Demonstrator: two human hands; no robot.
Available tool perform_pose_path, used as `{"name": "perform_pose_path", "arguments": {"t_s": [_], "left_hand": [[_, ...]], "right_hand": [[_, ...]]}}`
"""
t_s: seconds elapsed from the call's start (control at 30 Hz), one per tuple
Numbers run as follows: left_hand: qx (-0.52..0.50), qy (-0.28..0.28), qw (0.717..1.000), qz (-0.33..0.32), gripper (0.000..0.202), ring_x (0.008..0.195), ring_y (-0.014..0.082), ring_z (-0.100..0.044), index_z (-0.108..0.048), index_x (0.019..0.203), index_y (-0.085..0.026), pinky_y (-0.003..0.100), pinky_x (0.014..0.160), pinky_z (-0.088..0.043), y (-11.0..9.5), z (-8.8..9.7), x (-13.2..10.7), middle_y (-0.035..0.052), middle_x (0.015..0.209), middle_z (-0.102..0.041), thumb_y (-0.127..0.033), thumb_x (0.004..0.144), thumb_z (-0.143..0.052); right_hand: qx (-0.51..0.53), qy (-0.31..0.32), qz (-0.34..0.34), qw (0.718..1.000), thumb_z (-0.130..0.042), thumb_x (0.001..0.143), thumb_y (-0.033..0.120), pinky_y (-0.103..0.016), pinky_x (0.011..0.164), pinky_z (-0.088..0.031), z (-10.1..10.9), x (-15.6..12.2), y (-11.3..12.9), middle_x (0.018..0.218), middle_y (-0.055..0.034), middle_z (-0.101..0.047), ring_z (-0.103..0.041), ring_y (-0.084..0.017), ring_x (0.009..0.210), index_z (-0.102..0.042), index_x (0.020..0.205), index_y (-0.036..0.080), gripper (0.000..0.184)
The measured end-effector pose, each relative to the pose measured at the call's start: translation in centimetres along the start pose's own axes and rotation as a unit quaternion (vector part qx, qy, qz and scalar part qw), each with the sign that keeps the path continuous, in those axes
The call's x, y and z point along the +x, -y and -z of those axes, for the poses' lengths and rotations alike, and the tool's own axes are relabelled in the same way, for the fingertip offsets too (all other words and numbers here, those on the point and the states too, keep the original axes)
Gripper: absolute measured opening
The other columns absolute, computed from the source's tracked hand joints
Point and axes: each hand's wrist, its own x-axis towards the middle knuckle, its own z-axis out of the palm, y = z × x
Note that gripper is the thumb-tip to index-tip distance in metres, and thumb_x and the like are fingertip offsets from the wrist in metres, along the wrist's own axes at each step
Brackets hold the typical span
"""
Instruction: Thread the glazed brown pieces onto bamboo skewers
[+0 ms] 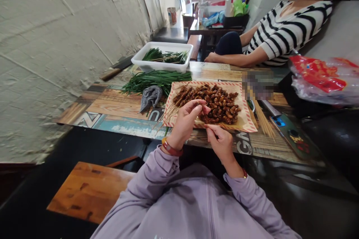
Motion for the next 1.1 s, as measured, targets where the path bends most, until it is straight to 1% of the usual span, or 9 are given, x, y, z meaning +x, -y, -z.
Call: {"name": "perform_pose_path", "arguments": {"t_s": [0.17,0.33,0.67,0.93,1.1], "left_hand": [[0.019,-0.012,1.0,0.0,0.024,0.079,0.0139,-0.062,-0.066,0.097,-0.016,0.027,0.08,-0.047,-0.17,-0.07,-0.04,0.0045,0.08,-0.068,-0.035,0.084,-0.062],[0.045,-0.02,0.999,-0.016,0.022,0.075,0.0129,-0.059,-0.066,0.092,-0.016,0.026,0.075,-0.045,-0.38,-0.18,-0.02,0.0028,0.074,-0.065,-0.036,0.085,-0.06],[0.096,-0.013,0.995,-0.022,0.019,0.074,0.0126,-0.056,-0.069,0.091,-0.017,0.025,0.075,-0.044,-0.9,-0.1,-0.05,0.0014,0.073,-0.064,-0.033,0.086,-0.058],[0.06,-0.002,0.998,-0.013,0.022,0.079,0.0143,-0.059,-0.069,0.093,-0.016,0.027,0.08,-0.045,-0.49,-0.34,-0.11,0.0035,0.077,-0.066,-0.034,0.085,-0.059],[0.054,-0.007,0.999,0.001,0.024,0.082,0.0161,-0.063,-0.07,0.094,-0.016,0.03,0.083,-0.046,-0.54,-0.31,-0.11,0.0054,0.081,-0.07,-0.037,0.083,-0.062]], "right_hand": [[-0.007,-0.005,0.007,1.0,-0.05,0.092,0.029,-0.026,0.062,-0.053,-0.11,-0.07,-0.08,0.062,-0.0011,-0.069,-0.066,-0.015,0.057,-0.073,0.093,0.02,0.024],[-0.009,-0.011,0.023,1.0,-0.053,0.091,0.029,-0.027,0.065,-0.055,-0.3,-0.28,-0.49,0.076,-0.0035,-0.075,-0.067,-0.015,0.058,-0.073,0.093,0.021,0.021],[-0.006,-0.003,0.008,1.0,-0.051,0.091,0.03,-0.026,0.06,-0.052,-0.1,-0.09,-0.16,0.061,-0.0003,-0.068,-0.063,-0.015,0.053,-0.073,0.093,0.021,0.024],[0.01,0.017,-0.019,1.0,-0.048,0.093,0.031,-0.024,0.059,-0.049,-0.02,-0.03,-0.09,0.054,0.0032,-0.061,-0.058,-0.013,0.05,-0.07,0.095,0.02,0.025],[0.009,0.02,-0.013,1.0,-0.047,0.093,0.032,-0.025,0.061,-0.049,0.12,-0.01,0.01,0.057,0.0025,-0.063,-0.059,-0.013,0.051,-0.07,0.095,0.02,0.026]]}}
